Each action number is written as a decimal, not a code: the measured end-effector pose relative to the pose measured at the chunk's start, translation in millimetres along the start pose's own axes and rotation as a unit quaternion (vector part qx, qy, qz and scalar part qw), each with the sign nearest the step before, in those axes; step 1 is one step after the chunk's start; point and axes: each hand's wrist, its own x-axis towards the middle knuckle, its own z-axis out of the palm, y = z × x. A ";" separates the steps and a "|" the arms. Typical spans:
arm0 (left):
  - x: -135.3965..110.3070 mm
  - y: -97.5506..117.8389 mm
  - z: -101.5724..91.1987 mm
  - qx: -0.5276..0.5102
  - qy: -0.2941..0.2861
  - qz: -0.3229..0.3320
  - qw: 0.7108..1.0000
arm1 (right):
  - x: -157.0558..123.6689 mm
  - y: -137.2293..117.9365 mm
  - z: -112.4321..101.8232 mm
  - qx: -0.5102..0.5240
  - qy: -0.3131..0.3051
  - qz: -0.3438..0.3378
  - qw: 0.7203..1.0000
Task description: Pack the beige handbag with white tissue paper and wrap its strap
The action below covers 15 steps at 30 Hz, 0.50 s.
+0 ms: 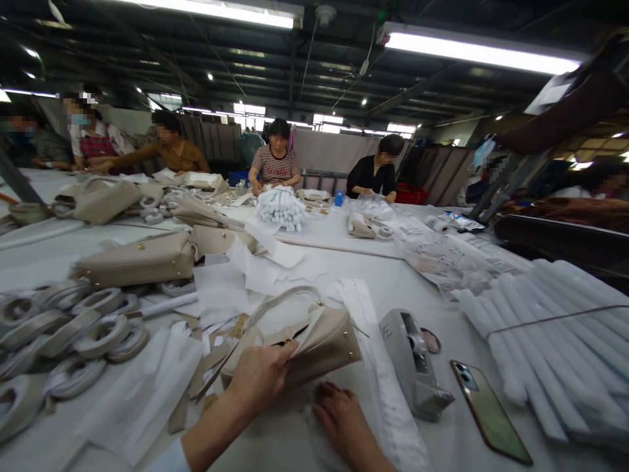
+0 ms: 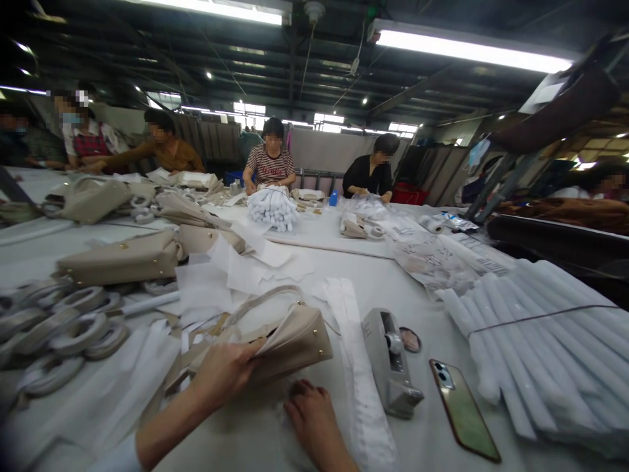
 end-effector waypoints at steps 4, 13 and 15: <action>3.0 -4.9 -1.5 0.000 0.007 -0.010 1.000 | -23.3 -3.5 6.9 -0.008 0.007 -0.020 1.000; 2.8 -2.6 9.0 0.014 -0.034 0.000 0.999 | -27.4 19.8 36.2 -0.106 -0.056 -0.036 0.992; 4.6 0.9 5.5 0.017 -0.030 -0.003 0.999 | -19.3 11.7 34.1 -0.109 -0.081 -0.038 0.990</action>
